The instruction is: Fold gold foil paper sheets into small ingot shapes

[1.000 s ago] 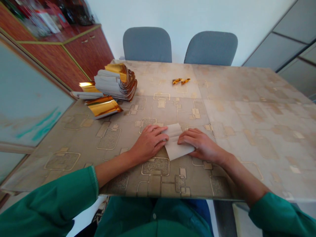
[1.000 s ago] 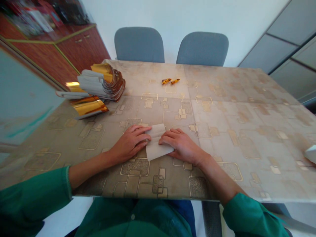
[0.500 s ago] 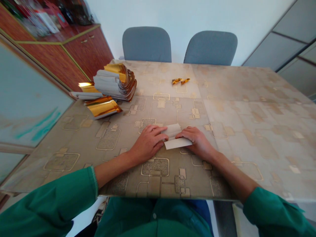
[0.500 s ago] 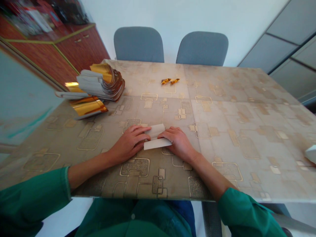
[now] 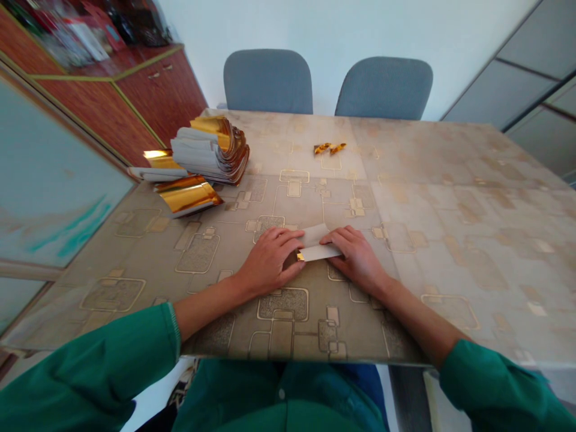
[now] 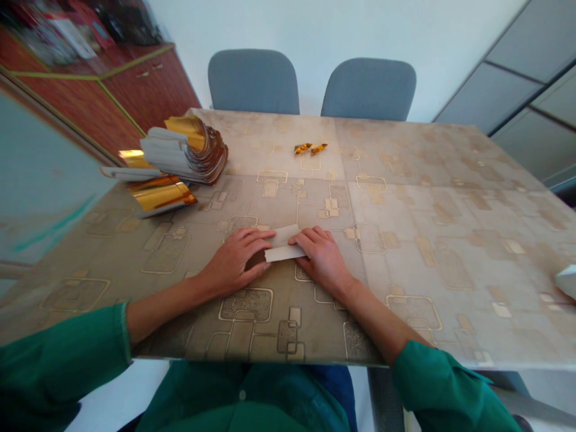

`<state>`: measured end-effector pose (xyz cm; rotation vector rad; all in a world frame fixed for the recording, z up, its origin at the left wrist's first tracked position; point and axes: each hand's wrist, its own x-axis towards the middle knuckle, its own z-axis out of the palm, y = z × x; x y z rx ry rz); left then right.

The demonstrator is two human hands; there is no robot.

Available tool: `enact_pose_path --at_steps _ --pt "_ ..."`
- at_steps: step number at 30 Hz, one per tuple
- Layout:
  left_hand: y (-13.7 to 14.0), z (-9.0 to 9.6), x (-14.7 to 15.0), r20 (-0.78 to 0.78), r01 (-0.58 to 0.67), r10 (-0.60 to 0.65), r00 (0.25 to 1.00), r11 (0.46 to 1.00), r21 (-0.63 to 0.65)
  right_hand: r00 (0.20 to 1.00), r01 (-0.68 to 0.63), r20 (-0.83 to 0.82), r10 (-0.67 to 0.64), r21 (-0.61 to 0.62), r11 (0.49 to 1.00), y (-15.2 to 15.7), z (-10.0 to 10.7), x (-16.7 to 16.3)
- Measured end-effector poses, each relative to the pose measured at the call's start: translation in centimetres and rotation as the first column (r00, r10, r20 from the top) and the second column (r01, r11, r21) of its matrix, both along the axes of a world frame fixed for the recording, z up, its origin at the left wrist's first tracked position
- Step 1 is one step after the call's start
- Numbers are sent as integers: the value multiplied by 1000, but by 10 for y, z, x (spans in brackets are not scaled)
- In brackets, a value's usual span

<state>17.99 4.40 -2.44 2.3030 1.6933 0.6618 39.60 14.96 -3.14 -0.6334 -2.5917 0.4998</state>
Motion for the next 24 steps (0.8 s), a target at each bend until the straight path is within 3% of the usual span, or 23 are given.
enact_pose_path --at_steps 10,15,24 --pt "0 -2 2 17 -29 29 999 1000 2 999 -10 34 5 148 989 -3 2 0" --pt "0 -1 0 -22 -9 9 1000 1000 3 991 -97 114 71 235 967 -2 7 3" --pt "0 -1 0 -15 -4 4 1000 1000 7 961 -201 235 144 242 949 -3 13 9"
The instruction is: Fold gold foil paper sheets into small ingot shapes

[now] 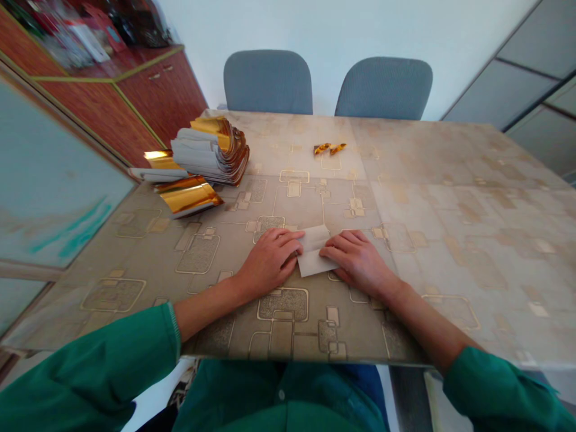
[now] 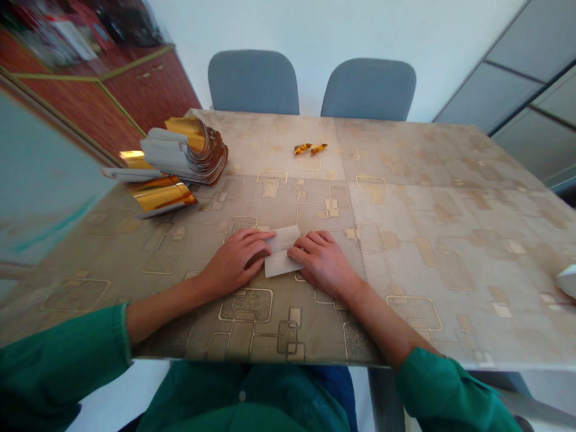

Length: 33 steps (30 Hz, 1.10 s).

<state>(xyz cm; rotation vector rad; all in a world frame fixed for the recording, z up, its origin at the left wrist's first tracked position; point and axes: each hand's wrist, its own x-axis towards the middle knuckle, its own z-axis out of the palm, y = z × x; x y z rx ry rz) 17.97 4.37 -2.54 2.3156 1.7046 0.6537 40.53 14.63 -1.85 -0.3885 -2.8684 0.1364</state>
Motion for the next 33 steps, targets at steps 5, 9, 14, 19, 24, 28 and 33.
enact_pose_path --at_steps 5,9,14,19,24,28,33 --pt "0 -1 -1 -5 2 -2 1000 1000 5 1000 -7 0 7 -26 1000 0 2 0" --pt "0 0 0 -12 0 0 1000 1000 5 997 26 -74 -32 -77 997 1 2 -3" --pt "0 1 1 -4 -2 2 1000 1000 4 994 44 -100 -52 -81 996 1 1 -5" --pt "0 1 1 -11 1 -1 1000 1000 5 995 43 -90 -48 -63 997 1 0 -5" --pt "0 -2 -2 -11 13 -13 1000 1000 15 999 16 -31 -17 -51 999 -2 4 -2" --pt "-1 -4 -3 -38 26 -25 999 999 43 1000 9 -26 -11 -48 999 -5 5 0" --pt "-9 0 5 -190 73 -41 981 984 161 1000 21 10 -21 7 1000 -7 2 -1"
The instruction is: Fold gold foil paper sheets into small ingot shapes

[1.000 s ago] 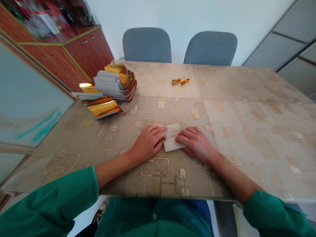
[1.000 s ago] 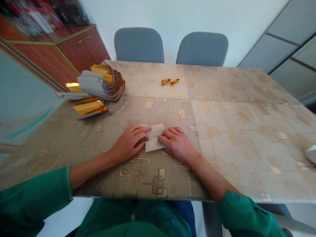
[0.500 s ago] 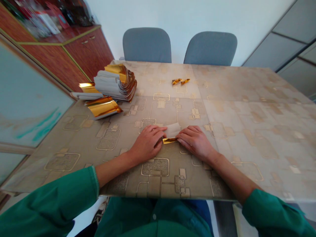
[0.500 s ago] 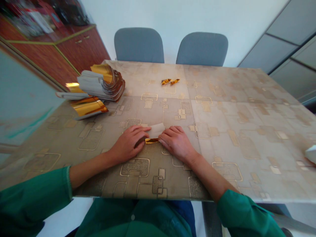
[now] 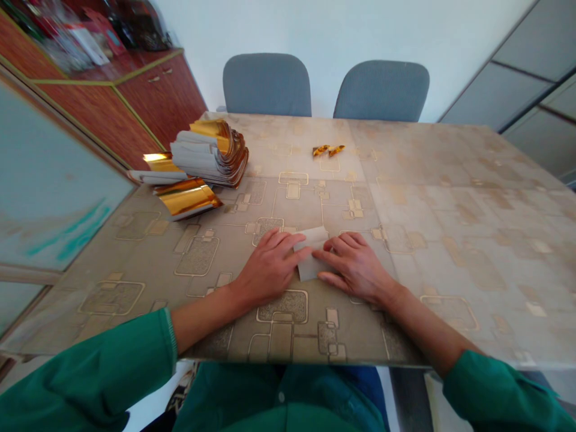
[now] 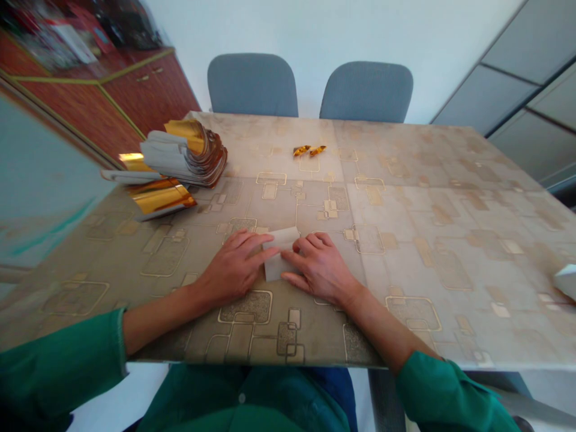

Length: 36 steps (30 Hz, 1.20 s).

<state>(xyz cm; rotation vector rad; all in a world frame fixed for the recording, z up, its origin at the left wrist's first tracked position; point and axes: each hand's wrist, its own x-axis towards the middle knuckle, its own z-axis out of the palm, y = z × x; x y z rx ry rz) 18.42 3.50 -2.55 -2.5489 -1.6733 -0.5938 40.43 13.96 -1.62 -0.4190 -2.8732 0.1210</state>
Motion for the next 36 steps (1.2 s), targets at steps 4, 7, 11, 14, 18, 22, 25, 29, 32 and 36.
enact_pose_path --at_steps 4,7,11,14,18,22,25,29,32,36 --pt "-5 0 4 -106 44 -44 993 999 2 1000 1 0 -1 32 999 -1 -3 0" --pt "-6 -3 2 -143 47 -47 989 999 -3 1000 6 -18 -4 59 998 -1 -5 1" --pt "-8 -4 -2 -173 49 -49 984 999 -8 999 6 -45 -2 84 996 2 -5 5" --pt "-9 -3 -2 -177 53 -55 983 998 -13 996 24 -84 -16 93 995 7 -3 10" --pt "-8 -3 -2 -158 70 -72 985 997 -13 989 54 -140 -43 80 995 15 -1 11" --pt "-6 -5 -1 -154 73 -74 985 997 -11 986 98 -137 -92 43 994 20 1 4" --pt "-5 -6 -1 -147 77 -78 986 997 -11 979 139 -144 -145 -52 989 25 2 -5" --pt "-4 -5 -2 -116 70 -69 991 998 -3 979 115 -141 -144 -196 974 33 0 -22" --pt "0 -5 -2 -69 34 -33 997 999 4 987 142 -48 -156 -215 966 37 -4 -34" --pt "5 -4 0 -7 -19 20 1000 999 27 982 187 10 -190 -236 954 40 -7 -39"
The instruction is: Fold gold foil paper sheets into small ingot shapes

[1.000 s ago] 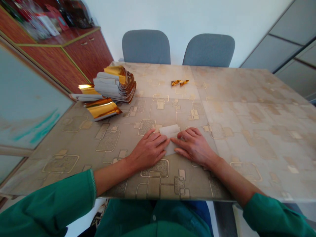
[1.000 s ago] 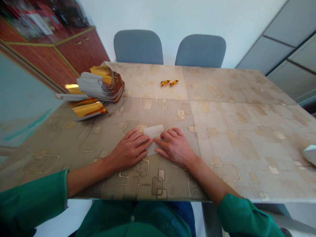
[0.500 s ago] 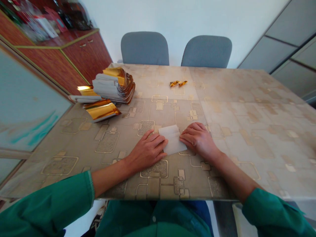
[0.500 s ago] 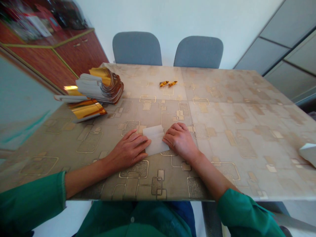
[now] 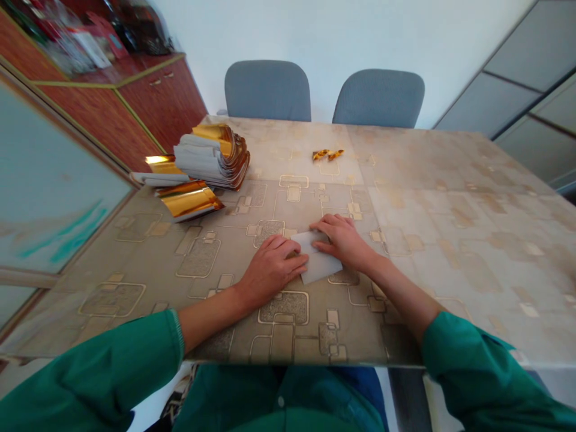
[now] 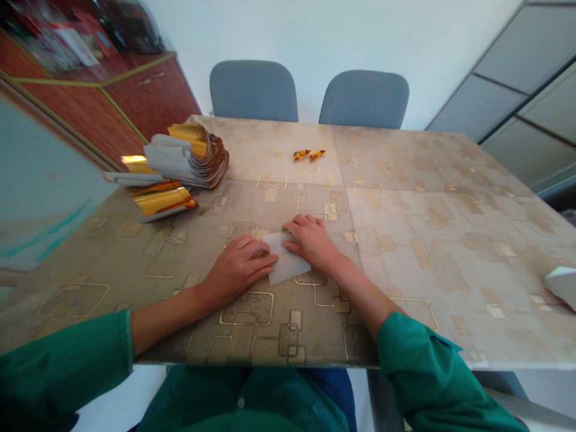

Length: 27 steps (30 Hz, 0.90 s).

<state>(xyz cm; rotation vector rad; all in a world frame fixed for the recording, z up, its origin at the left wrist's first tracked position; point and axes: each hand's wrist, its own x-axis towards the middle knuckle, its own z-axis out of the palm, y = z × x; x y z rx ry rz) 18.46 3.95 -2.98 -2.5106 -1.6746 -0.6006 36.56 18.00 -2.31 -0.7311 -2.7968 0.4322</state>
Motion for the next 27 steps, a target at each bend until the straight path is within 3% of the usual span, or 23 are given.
enact_pose_path --at_steps 4,9,13,17,20,27 --pt "2 1 2 43 -40 39 998 999 21 999 7 -33 -8 -46 999 2 0 0" --pt "1 1 3 87 -66 63 994 997 36 993 37 -114 -38 -11 999 0 1 -2" --pt "-1 2 4 102 -115 112 988 993 28 992 15 -125 -7 66 998 -6 4 -1" --pt "0 2 5 139 -173 167 976 984 32 994 -49 -87 71 227 973 -13 6 3" --pt "1 2 5 146 -139 133 980 990 33 993 -93 -38 109 301 949 -15 8 4" --pt "3 -2 5 143 -45 52 988 997 -56 982 -190 41 187 324 927 -16 11 8"
